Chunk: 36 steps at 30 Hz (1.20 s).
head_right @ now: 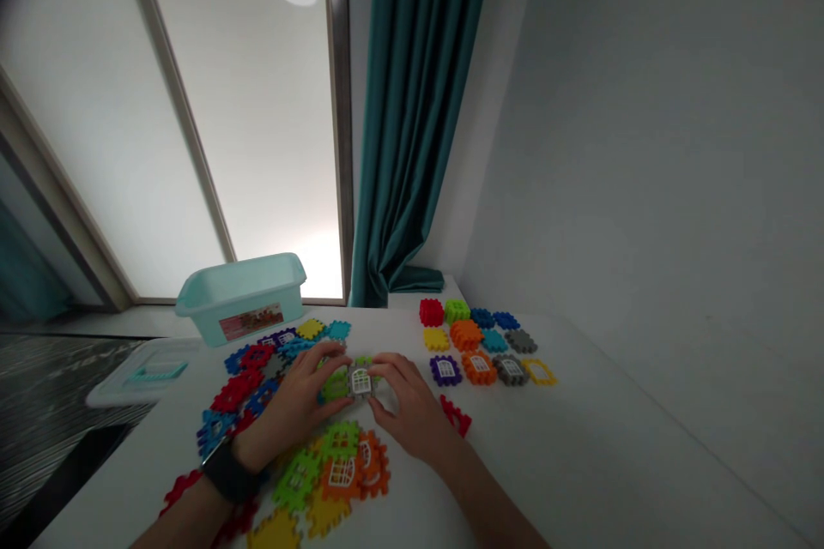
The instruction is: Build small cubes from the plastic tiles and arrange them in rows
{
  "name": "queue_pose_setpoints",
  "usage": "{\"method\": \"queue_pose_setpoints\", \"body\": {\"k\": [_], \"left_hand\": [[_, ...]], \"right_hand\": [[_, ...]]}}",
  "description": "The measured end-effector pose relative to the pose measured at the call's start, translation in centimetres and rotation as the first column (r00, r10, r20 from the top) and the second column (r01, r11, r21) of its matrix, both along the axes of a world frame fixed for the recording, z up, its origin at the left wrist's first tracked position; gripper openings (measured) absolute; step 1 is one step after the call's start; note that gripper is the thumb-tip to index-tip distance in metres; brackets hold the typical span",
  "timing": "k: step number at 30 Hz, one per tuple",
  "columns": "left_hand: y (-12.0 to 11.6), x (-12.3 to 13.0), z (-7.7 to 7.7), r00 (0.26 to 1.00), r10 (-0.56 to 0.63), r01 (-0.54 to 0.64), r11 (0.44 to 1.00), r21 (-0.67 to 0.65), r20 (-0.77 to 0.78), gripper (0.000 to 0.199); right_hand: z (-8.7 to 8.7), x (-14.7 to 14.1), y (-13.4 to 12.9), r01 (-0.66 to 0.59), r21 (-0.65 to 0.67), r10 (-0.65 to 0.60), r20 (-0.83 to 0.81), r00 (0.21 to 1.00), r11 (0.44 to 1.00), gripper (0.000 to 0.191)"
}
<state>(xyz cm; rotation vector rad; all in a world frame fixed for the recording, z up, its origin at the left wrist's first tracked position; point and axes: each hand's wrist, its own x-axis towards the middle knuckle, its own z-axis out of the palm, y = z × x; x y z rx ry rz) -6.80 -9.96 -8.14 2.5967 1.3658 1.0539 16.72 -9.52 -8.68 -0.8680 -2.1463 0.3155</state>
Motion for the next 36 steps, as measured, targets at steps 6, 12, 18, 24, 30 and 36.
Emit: {"method": "queue_pose_setpoints", "body": {"k": [6, 12, 18, 24, 30, 36], "left_hand": [[0.0, -0.2, 0.1, 1.000, -0.011, 0.011, 1.000, 0.011, 0.002, 0.046], [0.0, 0.0, 0.2, 0.998, -0.032, 0.032, 0.999, 0.000, 0.049, 0.049], [-0.1, -0.1, 0.5, 0.995, -0.038, 0.040, 0.999, -0.022, 0.092, 0.058], [-0.4, 0.0, 0.7, 0.990, -0.053, 0.047, 0.998, 0.048, 0.134, 0.053], [-0.6, 0.2, 1.2, 0.975, -0.131, 0.104, 0.983, 0.152, 0.178, 0.049], [-0.6, 0.8, 1.0, 0.972, -0.199, 0.178, 0.970, 0.162, 0.122, 0.051]], "right_hand": [[-0.3, 0.4, 0.3, 0.005, 0.064, -0.009, 0.051, 0.999, 0.998, 0.035], [0.0, 0.4, 0.4, 0.018, 0.105, -0.021, 0.026, 0.999, 0.994, 0.027], [0.2, 0.2, 0.2, 0.015, 0.096, -0.013, -0.023, 1.000, 0.995, 0.025], [-0.1, -0.1, 0.0, -0.012, 0.034, 0.013, -0.025, 1.000, 0.999, 0.022], [0.6, -0.6, -0.6, -0.093, -0.094, 0.090, -0.034, 0.995, 0.991, 0.026], [0.9, -1.0, -0.8, -0.118, -0.311, 0.061, -0.187, 0.981, 0.943, 0.016]]}}
